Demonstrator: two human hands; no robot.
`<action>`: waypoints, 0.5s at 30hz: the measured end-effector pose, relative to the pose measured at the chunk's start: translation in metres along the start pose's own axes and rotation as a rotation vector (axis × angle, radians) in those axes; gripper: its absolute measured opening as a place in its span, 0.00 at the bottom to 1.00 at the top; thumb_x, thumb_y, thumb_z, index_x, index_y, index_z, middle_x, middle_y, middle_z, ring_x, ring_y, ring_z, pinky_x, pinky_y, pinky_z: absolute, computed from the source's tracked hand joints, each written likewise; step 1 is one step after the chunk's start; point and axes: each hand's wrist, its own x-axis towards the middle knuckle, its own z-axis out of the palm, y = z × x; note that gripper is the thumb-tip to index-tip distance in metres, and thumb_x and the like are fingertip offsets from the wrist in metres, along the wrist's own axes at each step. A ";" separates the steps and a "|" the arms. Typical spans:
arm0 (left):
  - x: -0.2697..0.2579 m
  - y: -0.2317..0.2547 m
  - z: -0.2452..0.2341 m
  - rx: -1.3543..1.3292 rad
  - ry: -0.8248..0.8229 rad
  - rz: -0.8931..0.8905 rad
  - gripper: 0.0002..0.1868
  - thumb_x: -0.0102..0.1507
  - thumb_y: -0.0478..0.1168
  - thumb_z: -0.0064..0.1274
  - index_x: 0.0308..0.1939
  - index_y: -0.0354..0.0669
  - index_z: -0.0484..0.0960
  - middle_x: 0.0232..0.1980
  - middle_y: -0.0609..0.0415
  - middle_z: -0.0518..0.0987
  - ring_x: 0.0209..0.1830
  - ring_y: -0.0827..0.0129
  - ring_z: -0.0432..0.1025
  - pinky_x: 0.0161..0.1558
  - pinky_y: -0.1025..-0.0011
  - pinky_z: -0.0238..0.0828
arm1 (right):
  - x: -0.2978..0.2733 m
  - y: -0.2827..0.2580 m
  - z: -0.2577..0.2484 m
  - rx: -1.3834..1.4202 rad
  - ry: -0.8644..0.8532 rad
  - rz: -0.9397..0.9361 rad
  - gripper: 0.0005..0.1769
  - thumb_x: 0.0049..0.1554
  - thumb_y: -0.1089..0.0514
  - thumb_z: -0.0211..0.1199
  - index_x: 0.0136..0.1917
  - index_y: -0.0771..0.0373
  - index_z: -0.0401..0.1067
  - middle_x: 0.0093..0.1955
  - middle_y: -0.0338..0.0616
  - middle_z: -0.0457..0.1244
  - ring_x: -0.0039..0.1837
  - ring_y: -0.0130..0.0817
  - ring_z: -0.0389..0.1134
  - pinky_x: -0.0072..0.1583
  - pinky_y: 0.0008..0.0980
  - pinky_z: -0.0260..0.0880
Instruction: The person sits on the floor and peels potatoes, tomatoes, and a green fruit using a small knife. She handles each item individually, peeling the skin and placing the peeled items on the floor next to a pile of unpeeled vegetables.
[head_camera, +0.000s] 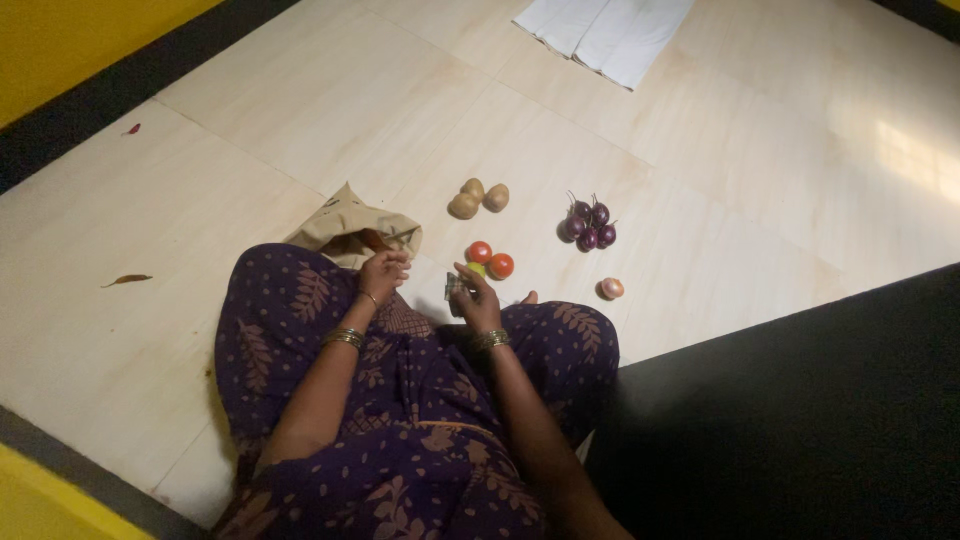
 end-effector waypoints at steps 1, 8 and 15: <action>-0.002 -0.002 0.004 -0.043 -0.013 -0.075 0.11 0.70 0.35 0.51 0.56 0.37 0.80 0.46 0.46 0.85 0.35 0.66 0.79 0.32 0.74 0.75 | -0.006 -0.004 0.003 -0.061 0.052 0.028 0.21 0.54 0.64 0.64 0.63 0.59 0.72 0.51 0.40 0.69 0.50 0.28 0.72 0.49 0.26 0.73; -0.022 -0.019 0.046 -0.216 -0.163 -0.314 0.14 0.68 0.35 0.52 0.57 0.38 0.78 0.48 0.49 0.83 0.39 0.65 0.81 0.39 0.70 0.80 | -0.008 -0.011 0.016 -0.298 0.091 -0.271 0.11 0.56 0.68 0.63 0.52 0.61 0.77 0.50 0.45 0.72 0.49 0.34 0.76 0.51 0.33 0.77; -0.027 -0.020 0.045 -0.260 -0.160 -0.304 0.17 0.66 0.32 0.52 0.59 0.36 0.80 0.53 0.50 0.82 0.46 0.67 0.80 0.45 0.70 0.82 | -0.005 -0.009 0.022 -0.619 0.000 -0.330 0.13 0.53 0.70 0.62 0.50 0.59 0.77 0.46 0.47 0.71 0.49 0.43 0.74 0.51 0.38 0.75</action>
